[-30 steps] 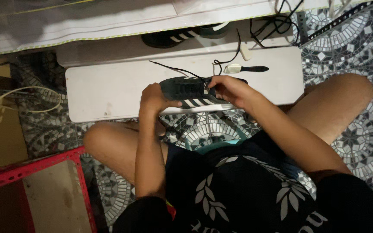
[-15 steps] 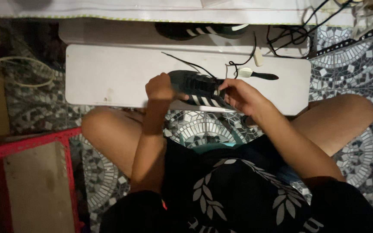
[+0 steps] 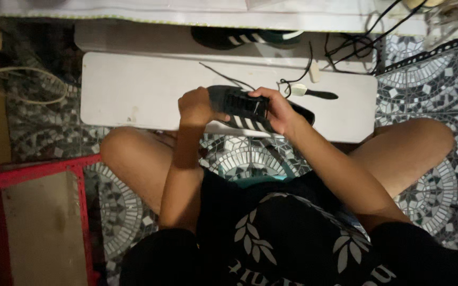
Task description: The person sits on the floor and cleans a black sneaker using a small brush and a white cloth. They scrub the shoe's upper and sole, then wipe the shoe with the cloth. The person also handles the shoe's laces and places the shoe on a white surface.
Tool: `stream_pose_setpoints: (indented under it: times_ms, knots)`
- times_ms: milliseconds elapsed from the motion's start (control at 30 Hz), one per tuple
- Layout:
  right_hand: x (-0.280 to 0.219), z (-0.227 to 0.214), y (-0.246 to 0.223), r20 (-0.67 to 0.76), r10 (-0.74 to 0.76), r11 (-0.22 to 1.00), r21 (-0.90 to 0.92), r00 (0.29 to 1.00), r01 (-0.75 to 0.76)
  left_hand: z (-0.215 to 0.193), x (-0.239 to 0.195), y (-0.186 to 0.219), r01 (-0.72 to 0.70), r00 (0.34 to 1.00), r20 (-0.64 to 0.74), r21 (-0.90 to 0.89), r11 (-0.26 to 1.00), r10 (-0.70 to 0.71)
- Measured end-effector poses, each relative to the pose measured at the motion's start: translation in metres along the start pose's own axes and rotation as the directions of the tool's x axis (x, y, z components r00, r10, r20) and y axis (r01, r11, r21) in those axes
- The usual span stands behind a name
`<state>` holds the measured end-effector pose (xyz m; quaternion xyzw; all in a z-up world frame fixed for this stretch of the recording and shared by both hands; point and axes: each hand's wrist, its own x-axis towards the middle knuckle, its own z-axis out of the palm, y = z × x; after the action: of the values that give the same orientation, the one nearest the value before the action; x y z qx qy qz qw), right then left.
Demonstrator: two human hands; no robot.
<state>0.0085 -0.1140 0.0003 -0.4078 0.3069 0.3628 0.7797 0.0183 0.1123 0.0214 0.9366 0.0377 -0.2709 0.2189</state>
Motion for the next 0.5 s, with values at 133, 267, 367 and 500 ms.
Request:
stream_pose_setpoints:
  times_ms: [133, 267, 367, 500]
  knots:
    - [-0.001, -0.014, -0.004, -0.015, -0.007, 0.997, -0.078, 1.0, 0.006, 0.006, -0.006, -0.007, -0.026, 0.999, -0.03, -0.002, 1.0, 0.026]
    - [-0.039, -0.009, -0.008, -0.187, -0.041, 0.952, -0.305, 0.981, -0.019, 0.014, -0.004, -0.007, -0.071, 0.991, -0.124, -0.094, 0.993, 0.059]
    - [-0.048, -0.019, -0.001, -0.214, 0.002, 0.916, -0.391, 0.977, -0.087, 0.014, 0.006, -0.004, -0.091, 0.985, -0.155, -0.073, 0.993, 0.079]
    - [-0.057, -0.018, 0.014, -0.212, -0.302, 0.638, -0.769, 0.929, 0.032, 0.012, 0.004, 0.008, -0.26, 0.941, -0.19, 0.122, 0.958, 0.28]
